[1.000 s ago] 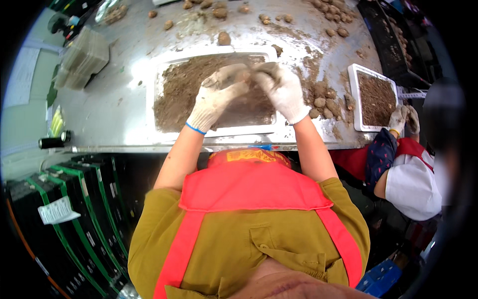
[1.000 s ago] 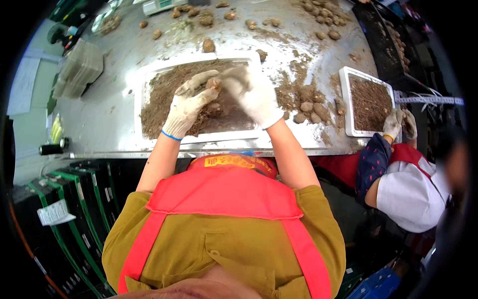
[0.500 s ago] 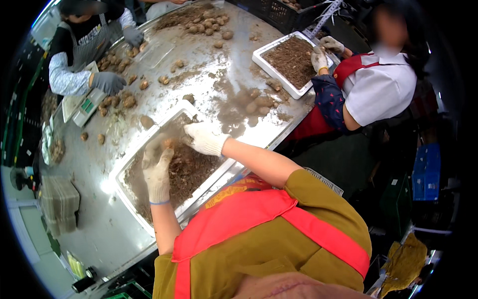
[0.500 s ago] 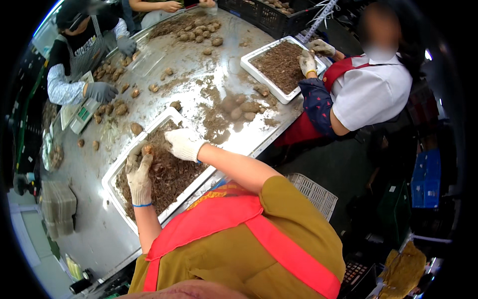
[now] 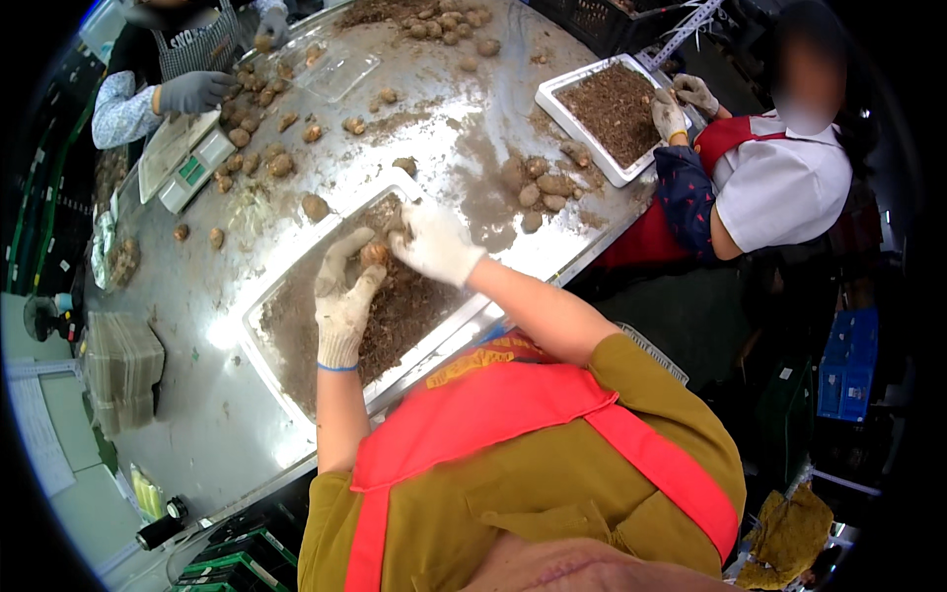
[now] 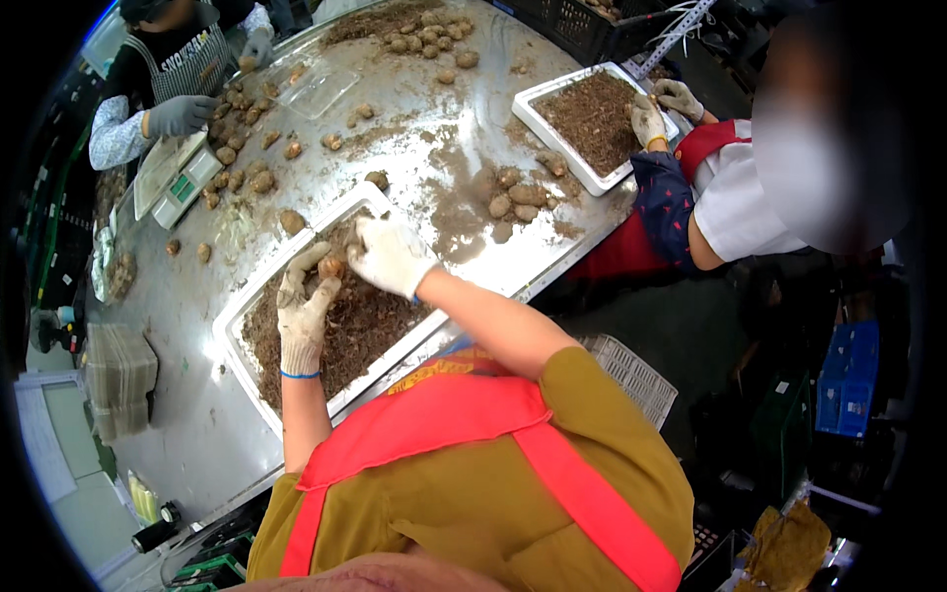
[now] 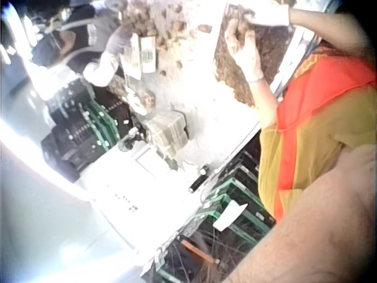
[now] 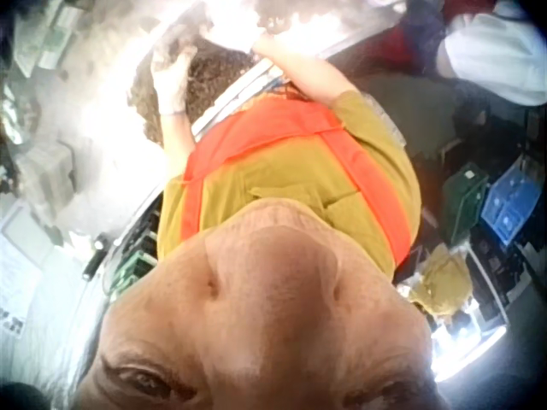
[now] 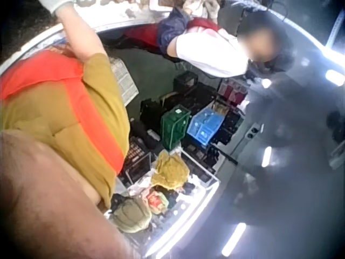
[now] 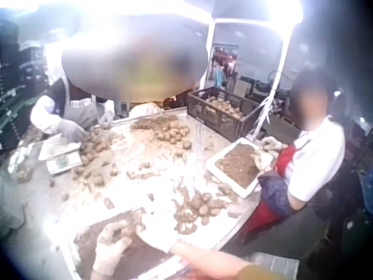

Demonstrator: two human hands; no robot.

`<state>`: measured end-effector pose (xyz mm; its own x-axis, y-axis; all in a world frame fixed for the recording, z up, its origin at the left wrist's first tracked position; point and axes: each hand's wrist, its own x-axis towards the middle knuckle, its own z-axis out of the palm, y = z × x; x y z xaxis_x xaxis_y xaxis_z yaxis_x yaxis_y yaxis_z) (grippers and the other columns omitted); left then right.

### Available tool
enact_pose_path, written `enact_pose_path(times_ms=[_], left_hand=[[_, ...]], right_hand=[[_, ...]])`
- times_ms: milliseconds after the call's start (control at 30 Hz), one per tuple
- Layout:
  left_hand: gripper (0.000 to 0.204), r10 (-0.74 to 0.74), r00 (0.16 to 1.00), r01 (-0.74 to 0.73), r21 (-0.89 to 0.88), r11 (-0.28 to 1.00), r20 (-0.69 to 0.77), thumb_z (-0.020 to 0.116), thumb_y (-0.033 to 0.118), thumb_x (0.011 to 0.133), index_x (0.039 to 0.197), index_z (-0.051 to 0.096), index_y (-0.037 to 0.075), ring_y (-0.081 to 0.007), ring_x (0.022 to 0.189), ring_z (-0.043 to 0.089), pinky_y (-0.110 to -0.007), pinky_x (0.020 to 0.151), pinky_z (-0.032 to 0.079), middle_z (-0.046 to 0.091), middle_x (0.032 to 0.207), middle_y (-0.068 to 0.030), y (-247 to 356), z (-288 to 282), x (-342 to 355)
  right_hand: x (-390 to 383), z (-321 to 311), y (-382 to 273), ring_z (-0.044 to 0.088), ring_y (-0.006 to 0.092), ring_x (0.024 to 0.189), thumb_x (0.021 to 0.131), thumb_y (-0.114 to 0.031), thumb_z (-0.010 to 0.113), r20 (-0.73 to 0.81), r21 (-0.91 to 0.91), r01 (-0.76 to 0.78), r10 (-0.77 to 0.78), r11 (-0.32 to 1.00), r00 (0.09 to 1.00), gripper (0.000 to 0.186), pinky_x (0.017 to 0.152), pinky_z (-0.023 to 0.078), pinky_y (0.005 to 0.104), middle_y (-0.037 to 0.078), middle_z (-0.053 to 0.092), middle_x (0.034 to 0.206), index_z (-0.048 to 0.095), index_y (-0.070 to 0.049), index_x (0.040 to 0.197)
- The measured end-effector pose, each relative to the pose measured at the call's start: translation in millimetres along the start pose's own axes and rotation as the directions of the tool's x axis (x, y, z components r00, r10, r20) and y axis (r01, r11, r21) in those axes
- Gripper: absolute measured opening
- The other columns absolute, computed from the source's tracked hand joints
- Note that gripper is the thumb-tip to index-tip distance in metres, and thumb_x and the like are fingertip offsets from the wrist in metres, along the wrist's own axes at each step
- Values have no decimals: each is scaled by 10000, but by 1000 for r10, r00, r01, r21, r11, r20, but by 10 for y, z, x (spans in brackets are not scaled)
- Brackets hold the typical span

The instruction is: The person cleans small root vegetables by hand, rubbing each one against a tray of loose soil-like material to remove dirt. The person handles the vegetables one at a time, rotating them to clean all sides, and places the cleaned items on the metal table. A second person works alongside at a separate station.

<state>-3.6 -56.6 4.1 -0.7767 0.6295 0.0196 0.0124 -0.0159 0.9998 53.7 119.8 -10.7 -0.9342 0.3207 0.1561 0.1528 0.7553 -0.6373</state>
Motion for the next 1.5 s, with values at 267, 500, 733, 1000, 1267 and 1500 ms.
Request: enact_pose_path(times_ms=[267, 500, 733, 1000, 1267, 1500], left_hand=[[581, -1, 979, 122, -586, 801, 202, 557, 112, 880, 1425, 422, -34, -238, 1164, 581, -363, 929, 531, 568, 1325, -176, -60, -133, 32], [389, -48, 998, 60, -389, 919, 40, 557, 178, 919, 1256, 526, -14, -182, 946, 597, -292, 741, 497, 609, 973, -74, -269, -105, 20], [399, -111, 957, 56, -204, 977, -266, 518, 385, 1024, 1095, 662, 20, -122, 853, 569, -268, 786, 479, 642, 946, -38, -431, 14, 92], [416, -65, 988, 38, -189, 981, -140, 496, 365, 1029, 1234, 650, 38, -139, 956, 618, -289, 836, 511, 687, 1053, -42, -288, 63, 32], [362, -226, 942, 181, -194, 964, -248, 516, 406, 1021, 1058, 648, 71, -156, 878, 636, -318, 694, 549, 685, 1012, -72, -329, -71, 93], [812, -196, 980, 164, -515, 842, -9, 421, 702, 944, 1346, 524, 4, -194, 1074, 595, -332, 870, 530, 606, 1231, -121, -498, -42, 113]], right_hand=[[-179, -45, 203, 663, 316, 730, 932, -321, 584, 53, 141, -109, 103, 984, 993, 325, 680, 513, 401, 213, 651, 767, 704, -20, 957], [-217, -88, -54, 702, 289, 850, 881, -214, 676, -105, 388, 134, -101, 912, 989, 256, 763, 552, 338, 142, 716, 999, 695, -85, 1101], [-214, -23, -415, 696, 269, 809, 842, -215, 725, -171, 233, 243, -206, 942, 964, 239, 709, 555, 333, 135, 705, 921, 720, -102, 1052], [-67, 162, -187, 675, 319, 771, 888, -216, 618, -211, 19, 237, -228, 971, 951, 139, 682, 543, 398, 149, 682, 838, 677, -90, 893], [-129, -17, -130, 624, 326, 1092, 884, -463, 603, 165, 60, -23, 13, 998, 986, 474, 929, 509, 400, 198, 640, 1173, 634, -99, 1186], [-23, 177, -199, 569, 372, 1155, 767, -262, 719, 9, 159, 291, -296, 943, 955, 537, 1014, 455, 441, 195, 552, 1316, 598, -93, 1262]])
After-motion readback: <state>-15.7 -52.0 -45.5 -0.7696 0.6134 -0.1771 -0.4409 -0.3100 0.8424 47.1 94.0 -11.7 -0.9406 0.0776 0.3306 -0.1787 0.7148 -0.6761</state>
